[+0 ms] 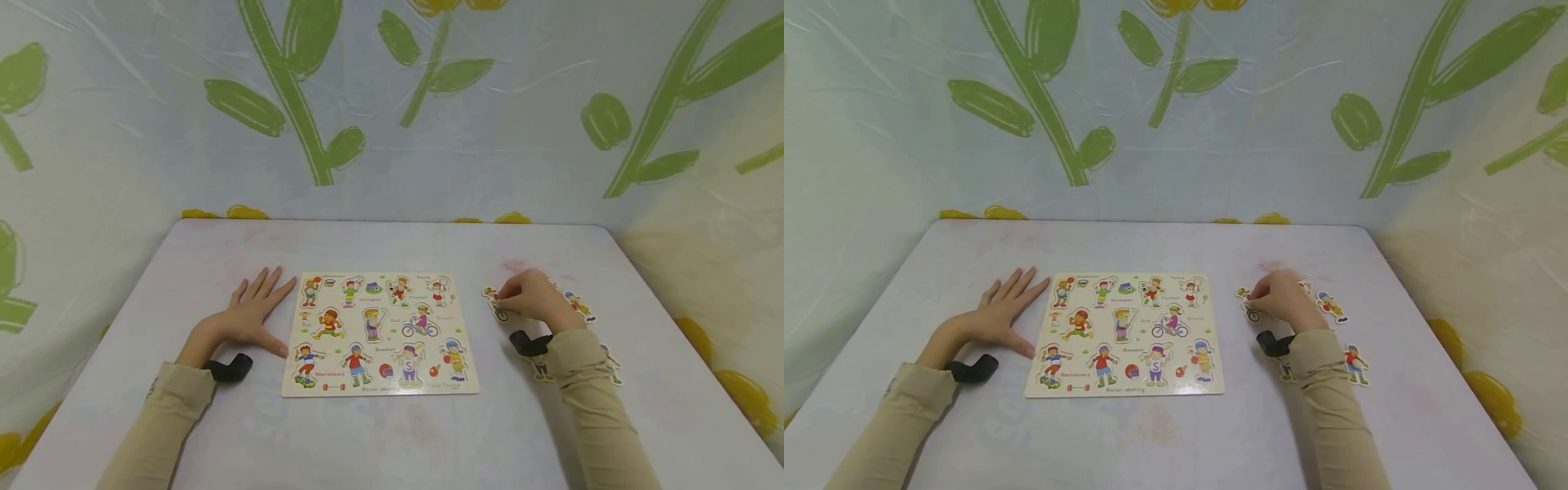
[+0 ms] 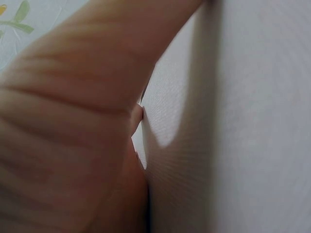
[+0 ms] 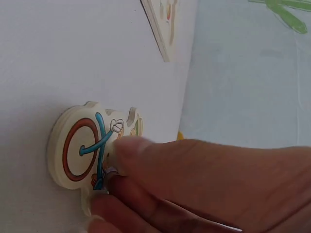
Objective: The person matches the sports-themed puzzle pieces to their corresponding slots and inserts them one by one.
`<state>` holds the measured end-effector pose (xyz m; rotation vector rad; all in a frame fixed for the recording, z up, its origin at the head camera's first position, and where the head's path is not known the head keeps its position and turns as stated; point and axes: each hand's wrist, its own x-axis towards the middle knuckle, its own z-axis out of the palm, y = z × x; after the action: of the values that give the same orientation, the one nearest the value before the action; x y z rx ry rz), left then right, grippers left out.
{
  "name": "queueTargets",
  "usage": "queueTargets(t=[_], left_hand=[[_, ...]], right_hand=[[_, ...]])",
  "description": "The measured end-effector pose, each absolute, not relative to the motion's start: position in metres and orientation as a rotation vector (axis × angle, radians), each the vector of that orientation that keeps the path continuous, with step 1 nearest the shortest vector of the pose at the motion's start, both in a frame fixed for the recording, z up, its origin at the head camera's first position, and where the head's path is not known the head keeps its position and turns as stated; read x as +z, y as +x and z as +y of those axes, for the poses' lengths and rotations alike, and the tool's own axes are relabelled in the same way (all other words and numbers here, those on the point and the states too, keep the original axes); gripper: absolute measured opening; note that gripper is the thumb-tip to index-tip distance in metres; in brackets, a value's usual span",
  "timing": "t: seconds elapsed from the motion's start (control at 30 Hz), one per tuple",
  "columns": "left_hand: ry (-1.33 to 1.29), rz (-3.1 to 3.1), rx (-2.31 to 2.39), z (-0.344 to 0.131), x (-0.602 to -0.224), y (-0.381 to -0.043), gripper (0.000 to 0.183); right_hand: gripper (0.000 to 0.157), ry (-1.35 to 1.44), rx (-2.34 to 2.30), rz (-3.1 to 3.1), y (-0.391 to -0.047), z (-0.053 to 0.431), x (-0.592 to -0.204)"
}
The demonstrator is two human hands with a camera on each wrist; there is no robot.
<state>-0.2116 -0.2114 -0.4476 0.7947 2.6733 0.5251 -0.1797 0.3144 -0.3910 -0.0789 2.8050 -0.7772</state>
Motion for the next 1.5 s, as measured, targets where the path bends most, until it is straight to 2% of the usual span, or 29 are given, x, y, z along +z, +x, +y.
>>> queueTargets(t=[0.9, 1.5], left_hand=[[0.801, 2.670, 0.555, -0.211, -0.446, -0.210, 0.136], [0.793, 2.667, 0.569, -0.212, -0.447, -0.210, 0.136]], right_hand=[[0.010, -0.019, -0.745, 2.831, -0.185, 0.307, -0.396], [0.008, -0.150, -0.777, 2.895, -0.181, 0.273, -0.392]])
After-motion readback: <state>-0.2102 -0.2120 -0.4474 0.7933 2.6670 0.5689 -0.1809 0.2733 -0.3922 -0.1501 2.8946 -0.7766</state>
